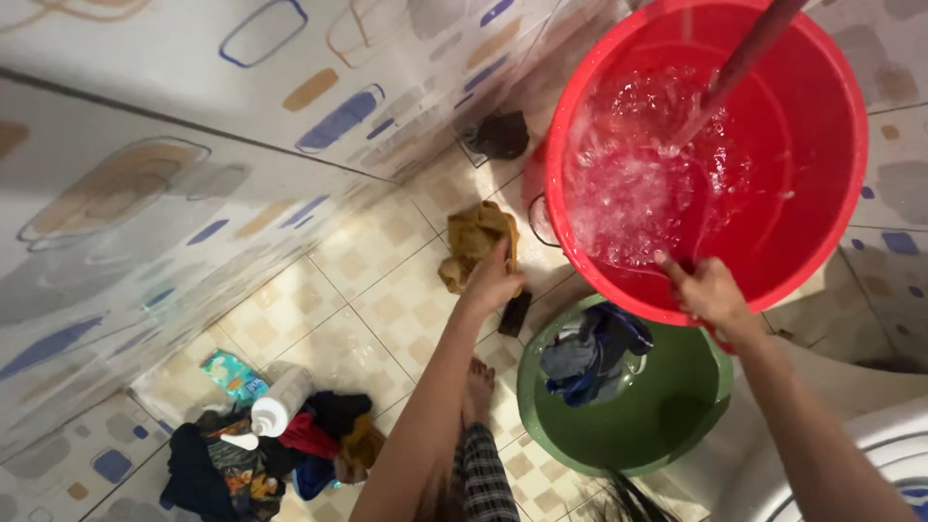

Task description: The person hand-washes several garments in a bathroom. They scoop water from a red bucket with a pink scoop and pour it over each item, then wring out the water and place the wet clothes into a green basin.

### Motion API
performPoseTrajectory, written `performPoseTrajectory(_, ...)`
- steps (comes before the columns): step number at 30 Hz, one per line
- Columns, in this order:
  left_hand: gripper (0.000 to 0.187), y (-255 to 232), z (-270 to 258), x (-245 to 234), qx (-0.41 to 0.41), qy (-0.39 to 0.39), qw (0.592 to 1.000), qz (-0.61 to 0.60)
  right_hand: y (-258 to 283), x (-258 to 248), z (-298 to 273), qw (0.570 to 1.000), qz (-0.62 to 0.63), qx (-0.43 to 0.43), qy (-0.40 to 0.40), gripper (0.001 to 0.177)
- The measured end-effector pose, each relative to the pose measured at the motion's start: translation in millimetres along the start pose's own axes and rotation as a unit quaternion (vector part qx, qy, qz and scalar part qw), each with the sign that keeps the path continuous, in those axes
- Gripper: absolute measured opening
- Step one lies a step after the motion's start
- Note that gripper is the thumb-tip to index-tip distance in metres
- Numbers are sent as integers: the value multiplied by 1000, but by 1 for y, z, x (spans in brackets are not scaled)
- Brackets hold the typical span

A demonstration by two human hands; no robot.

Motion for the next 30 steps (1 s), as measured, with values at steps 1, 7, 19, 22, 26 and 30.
performPoseTrajectory(1,82,-3,6,5,10,2,1000,26,13,3,-18,999,6,-24,-30,54)
performPoseTrajectory(7,79,-18,36,23,-35,88,972,216,78,19,-100,977,-23,-140,-159,52)
performPoseTrajectory(19,75,-56,39,-9,45,54,949,306,166,78,-175,916,-127,-332,-184,19)
performPoseTrajectory(22,68,-59,32,-27,37,15,947,320,169,83,-183,872,-185,-404,-205,29)
performPoseTrajectory(26,59,-53,10,-69,-30,-41,955,293,126,45,-135,868,-275,-325,-254,26)
performPoseTrajectory(30,49,-57,-31,-112,-73,-104,980,154,66,-5,-26,863,-394,-174,-265,20)
Point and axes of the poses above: each hand's wrist, its own z-axis towards the middle knuckle, its own x-axis out of the palm, y = z × x, the point moved 10 cm from there along z, towards the middle knuckle, and after that the axes turned 12 degrees about z, right-handed, at the moved point
